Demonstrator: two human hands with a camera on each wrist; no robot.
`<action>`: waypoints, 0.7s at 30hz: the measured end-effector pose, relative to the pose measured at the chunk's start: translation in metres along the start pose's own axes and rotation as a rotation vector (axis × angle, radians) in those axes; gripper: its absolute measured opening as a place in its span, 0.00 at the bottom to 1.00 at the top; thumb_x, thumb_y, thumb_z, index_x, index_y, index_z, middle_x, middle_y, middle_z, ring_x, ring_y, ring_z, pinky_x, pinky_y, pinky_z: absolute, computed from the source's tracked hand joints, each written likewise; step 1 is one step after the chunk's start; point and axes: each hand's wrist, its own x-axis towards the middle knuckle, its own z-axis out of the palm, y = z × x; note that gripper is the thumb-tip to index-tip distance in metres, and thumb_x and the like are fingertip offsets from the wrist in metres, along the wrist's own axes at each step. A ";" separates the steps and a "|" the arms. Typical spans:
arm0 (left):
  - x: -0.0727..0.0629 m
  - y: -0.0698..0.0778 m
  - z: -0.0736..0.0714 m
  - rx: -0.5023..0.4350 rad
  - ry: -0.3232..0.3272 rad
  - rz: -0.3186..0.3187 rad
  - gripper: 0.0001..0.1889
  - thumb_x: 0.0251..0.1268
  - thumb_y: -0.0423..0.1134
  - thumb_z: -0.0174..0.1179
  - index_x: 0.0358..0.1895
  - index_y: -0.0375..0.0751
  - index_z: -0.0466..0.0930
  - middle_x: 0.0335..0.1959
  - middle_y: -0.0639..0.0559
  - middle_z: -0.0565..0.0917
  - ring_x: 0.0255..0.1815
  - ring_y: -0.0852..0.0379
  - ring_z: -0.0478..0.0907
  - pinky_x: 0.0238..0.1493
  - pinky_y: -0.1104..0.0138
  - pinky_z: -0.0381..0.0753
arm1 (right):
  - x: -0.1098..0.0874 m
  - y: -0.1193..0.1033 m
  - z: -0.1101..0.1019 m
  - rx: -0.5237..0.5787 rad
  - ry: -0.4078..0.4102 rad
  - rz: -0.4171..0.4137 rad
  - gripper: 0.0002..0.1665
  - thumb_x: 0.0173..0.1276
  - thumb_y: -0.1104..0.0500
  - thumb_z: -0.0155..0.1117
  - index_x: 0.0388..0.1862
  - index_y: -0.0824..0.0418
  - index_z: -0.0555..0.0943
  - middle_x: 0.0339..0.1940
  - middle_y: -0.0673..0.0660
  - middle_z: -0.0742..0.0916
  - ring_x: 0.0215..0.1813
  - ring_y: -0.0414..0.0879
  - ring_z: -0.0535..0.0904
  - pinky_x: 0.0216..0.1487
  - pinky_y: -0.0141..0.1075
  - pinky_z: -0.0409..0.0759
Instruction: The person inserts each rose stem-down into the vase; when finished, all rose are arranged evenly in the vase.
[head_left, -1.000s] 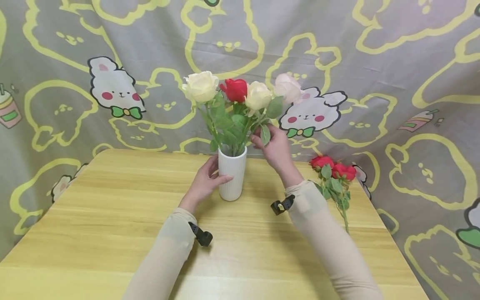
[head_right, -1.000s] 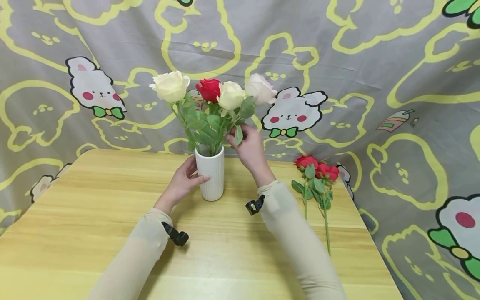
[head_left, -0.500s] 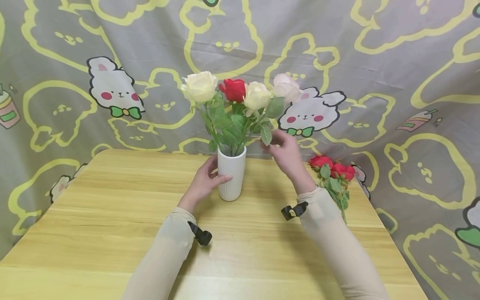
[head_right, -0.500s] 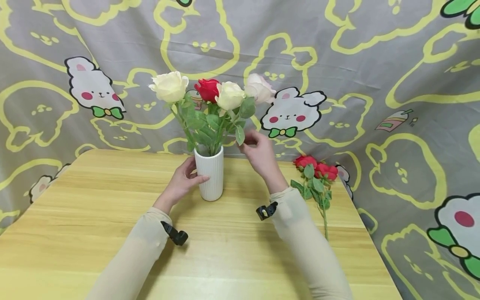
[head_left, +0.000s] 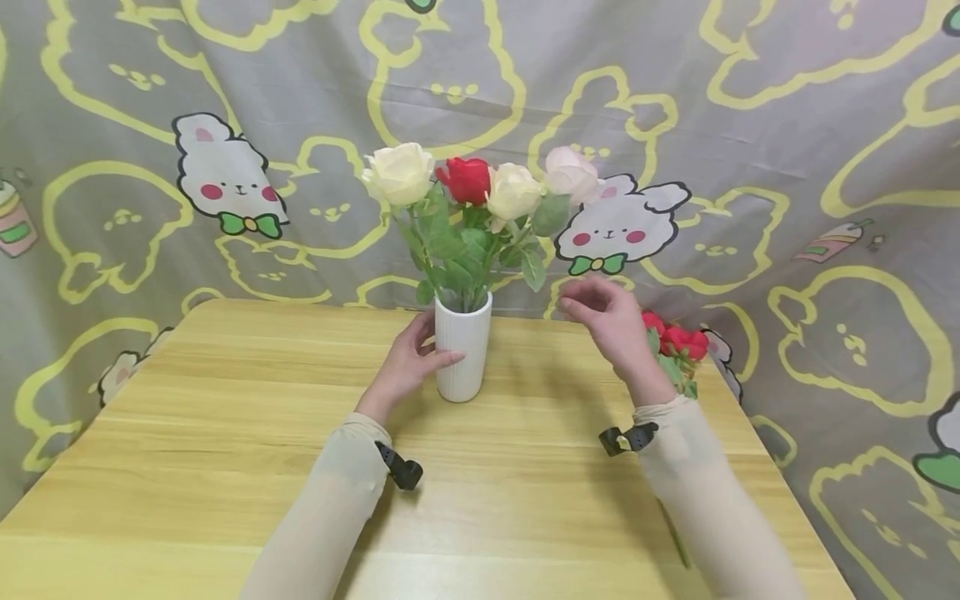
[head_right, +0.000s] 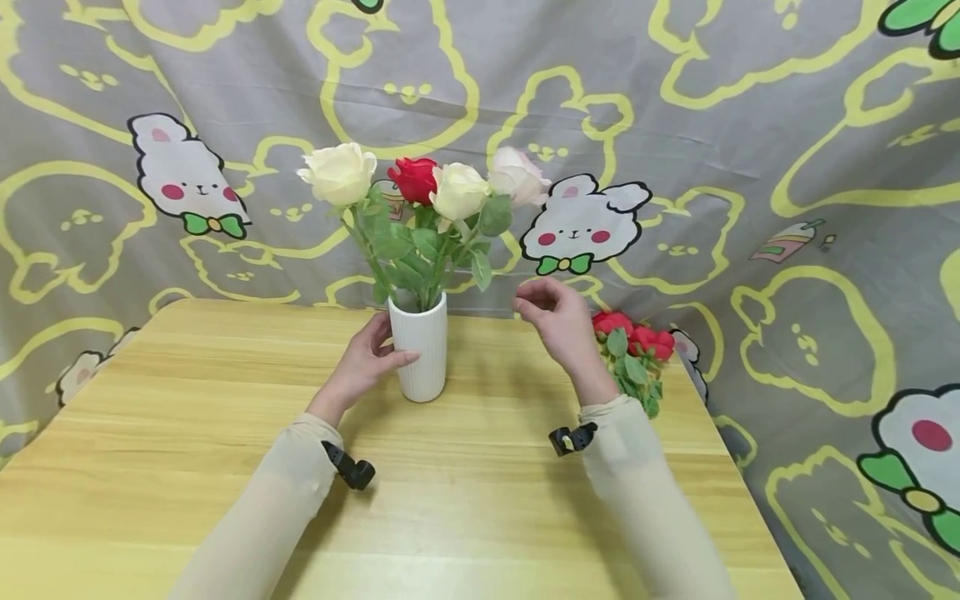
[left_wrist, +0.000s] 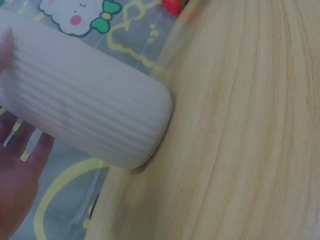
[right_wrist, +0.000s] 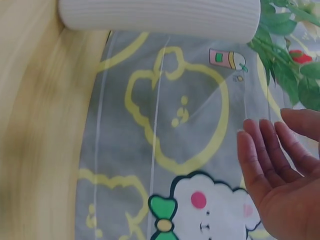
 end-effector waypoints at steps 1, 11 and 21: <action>0.000 -0.001 -0.001 -0.007 -0.002 -0.001 0.41 0.57 0.33 0.72 0.73 0.40 0.61 0.70 0.43 0.68 0.70 0.49 0.64 0.68 0.56 0.66 | -0.002 0.002 -0.002 -0.002 0.002 0.007 0.15 0.66 0.62 0.68 0.47 0.69 0.82 0.42 0.58 0.85 0.43 0.47 0.80 0.45 0.33 0.82; -0.001 0.000 -0.001 -0.043 -0.017 -0.006 0.41 0.57 0.31 0.71 0.73 0.40 0.59 0.71 0.42 0.66 0.72 0.49 0.62 0.70 0.57 0.63 | -0.023 0.027 -0.034 -0.076 0.010 0.116 0.19 0.70 0.56 0.66 0.51 0.70 0.80 0.45 0.64 0.85 0.46 0.49 0.83 0.46 0.30 0.82; -0.001 0.002 0.000 -0.008 0.001 0.004 0.40 0.57 0.33 0.72 0.72 0.40 0.61 0.68 0.43 0.70 0.69 0.50 0.65 0.68 0.58 0.67 | -0.043 0.054 -0.066 -0.207 0.053 0.148 0.19 0.70 0.57 0.65 0.52 0.70 0.81 0.44 0.64 0.85 0.40 0.38 0.81 0.41 0.23 0.80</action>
